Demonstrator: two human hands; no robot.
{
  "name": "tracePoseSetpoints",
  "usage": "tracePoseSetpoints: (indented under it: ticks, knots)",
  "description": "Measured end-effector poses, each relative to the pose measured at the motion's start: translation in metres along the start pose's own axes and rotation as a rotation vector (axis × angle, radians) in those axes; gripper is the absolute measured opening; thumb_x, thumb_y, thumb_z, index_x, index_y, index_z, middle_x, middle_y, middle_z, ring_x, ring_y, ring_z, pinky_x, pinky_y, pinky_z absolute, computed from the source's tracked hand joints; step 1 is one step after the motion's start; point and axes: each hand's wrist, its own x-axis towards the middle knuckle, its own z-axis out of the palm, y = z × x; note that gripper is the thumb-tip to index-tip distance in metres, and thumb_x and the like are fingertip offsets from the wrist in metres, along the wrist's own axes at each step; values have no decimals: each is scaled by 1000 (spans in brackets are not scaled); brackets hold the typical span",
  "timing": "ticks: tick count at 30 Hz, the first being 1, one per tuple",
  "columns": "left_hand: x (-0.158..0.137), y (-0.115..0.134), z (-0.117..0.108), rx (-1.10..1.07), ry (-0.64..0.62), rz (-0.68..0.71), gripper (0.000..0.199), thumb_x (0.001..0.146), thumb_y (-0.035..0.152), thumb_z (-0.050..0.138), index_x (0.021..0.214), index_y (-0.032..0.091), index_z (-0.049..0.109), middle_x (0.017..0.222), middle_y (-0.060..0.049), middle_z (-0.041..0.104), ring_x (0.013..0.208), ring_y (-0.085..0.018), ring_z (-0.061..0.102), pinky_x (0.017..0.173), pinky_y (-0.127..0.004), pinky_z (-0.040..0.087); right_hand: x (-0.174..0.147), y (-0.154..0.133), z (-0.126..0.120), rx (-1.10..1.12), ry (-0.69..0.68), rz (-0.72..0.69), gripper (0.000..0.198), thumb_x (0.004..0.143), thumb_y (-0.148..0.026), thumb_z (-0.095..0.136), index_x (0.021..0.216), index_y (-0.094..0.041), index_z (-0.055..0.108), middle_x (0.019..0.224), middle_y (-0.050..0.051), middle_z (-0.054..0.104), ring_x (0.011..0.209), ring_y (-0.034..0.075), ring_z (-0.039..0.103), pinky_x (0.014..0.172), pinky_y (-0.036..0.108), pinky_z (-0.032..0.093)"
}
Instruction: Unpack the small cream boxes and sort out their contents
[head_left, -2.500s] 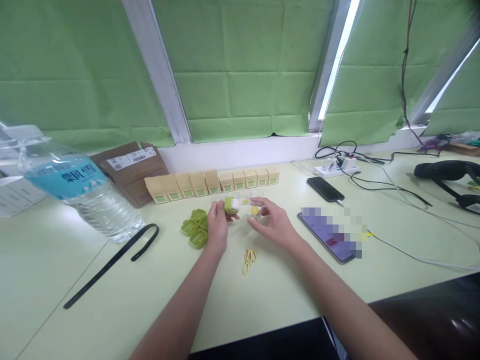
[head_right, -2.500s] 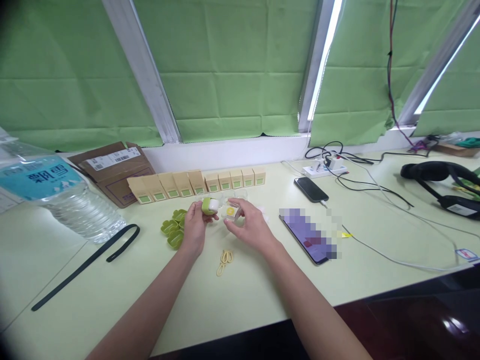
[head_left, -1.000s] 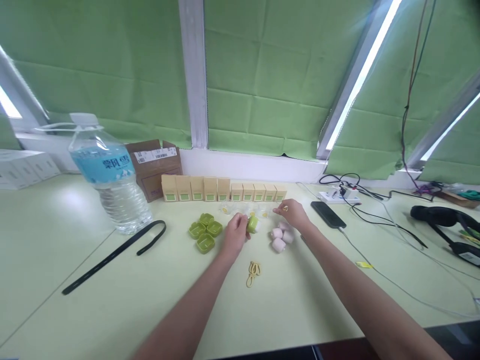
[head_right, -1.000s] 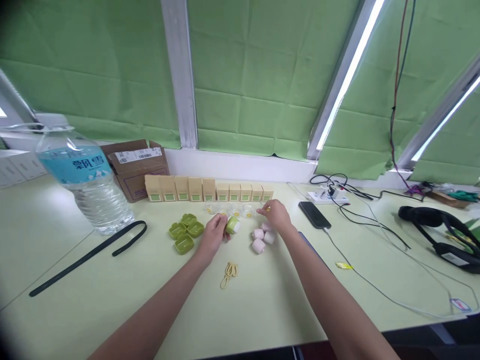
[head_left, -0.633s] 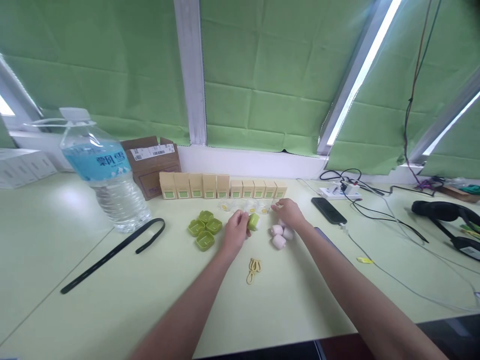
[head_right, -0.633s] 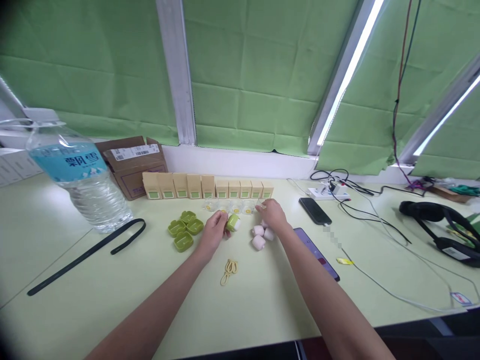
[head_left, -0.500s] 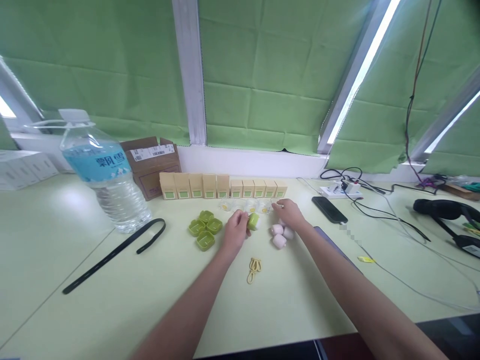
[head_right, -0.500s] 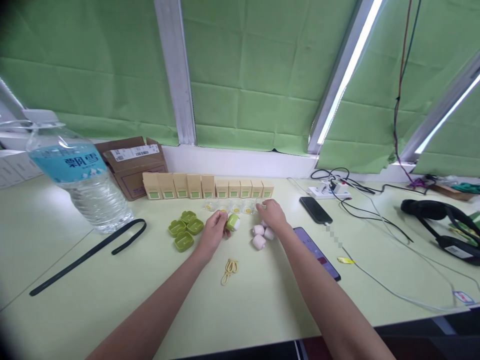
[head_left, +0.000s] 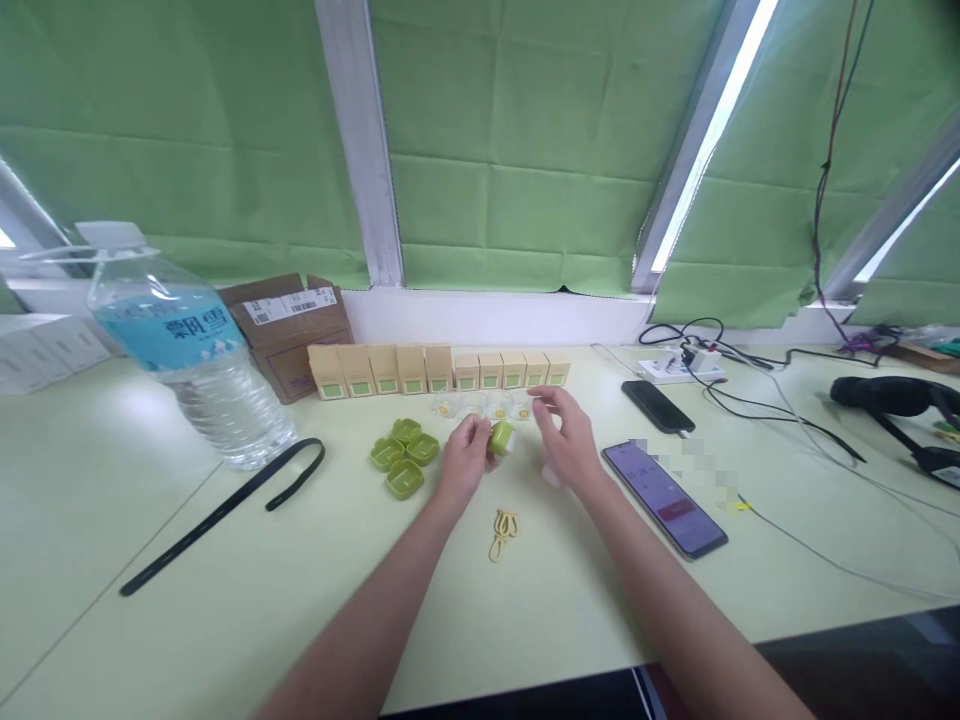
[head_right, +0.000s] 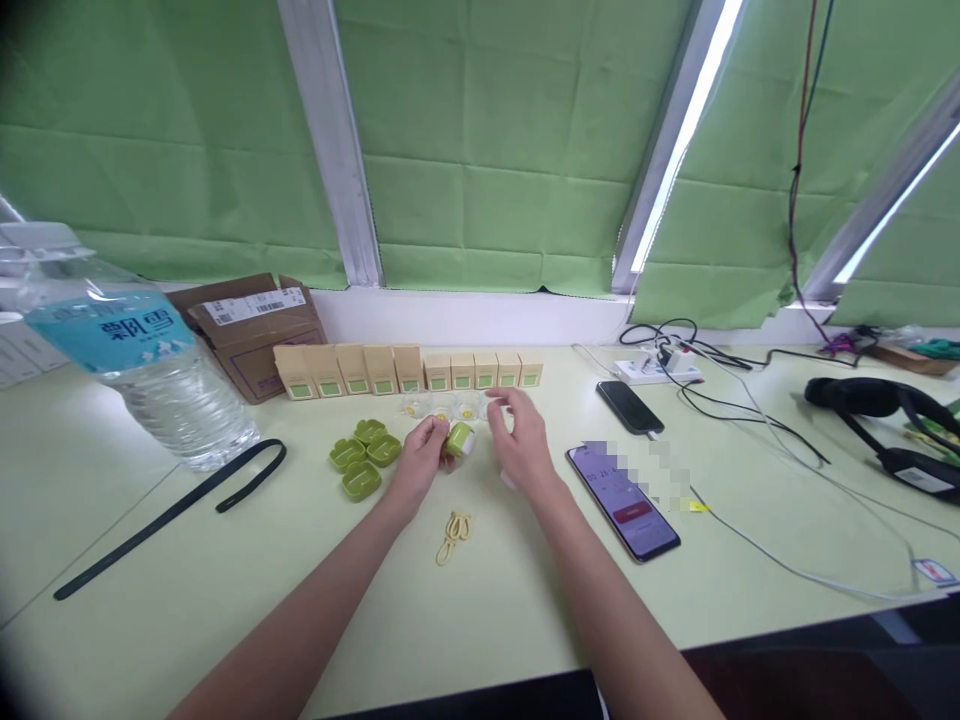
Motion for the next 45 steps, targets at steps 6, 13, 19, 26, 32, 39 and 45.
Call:
tracePoseSetpoints:
  ticks: [6,13,19,26,32,39,45]
  knots:
    - [-2,4,-1,-102,24,20,32,88,46,57,71,21,46,60,6,46,50,-9,45,48,-21,36,-27,-21,6,-31,-268,-174,37,96,-40,59,130,-28,55,128,7,63,119,24,58,103,43,47]
    - [0,3,-2,-280,18,4,33,85,46,64,73,20,46,69,4,45,60,-10,44,52,-20,38,-26,-11,7,-78,-287,-112,62,88,-43,70,142,-28,44,132,10,60,113,25,61,100,45,50]
    - [-6,11,2,-378,-73,5,37,81,49,71,80,19,50,77,3,50,67,-9,48,60,-19,42,-25,-14,2,-167,-293,-40,51,90,-50,66,132,-24,55,116,9,67,111,26,61,99,45,49]
    - [-6,11,4,-364,-158,-14,37,81,49,72,86,20,49,82,3,56,67,-8,52,63,-19,44,-22,2,5,-98,-195,-45,42,85,-45,74,119,-23,63,112,8,67,100,22,64,90,38,53]
    - [-1,5,0,-190,-27,-40,31,87,46,64,101,24,49,83,3,60,63,-9,57,61,-21,45,-21,3,5,-41,-116,-81,39,82,-36,79,116,-22,67,105,7,68,90,19,66,82,33,55]
    - [0,5,-2,-55,-145,-1,33,86,48,65,101,19,61,81,1,61,62,-11,60,66,-25,50,-20,-1,2,-22,-97,-58,10,89,-22,66,97,-22,71,87,3,70,84,18,67,81,34,59]
    - [-5,12,0,0,-187,1,48,83,46,70,122,21,61,94,-2,64,73,-13,67,78,-31,56,-21,1,4,78,-88,-108,22,87,-22,66,109,-22,68,97,5,66,90,17,65,81,32,62]
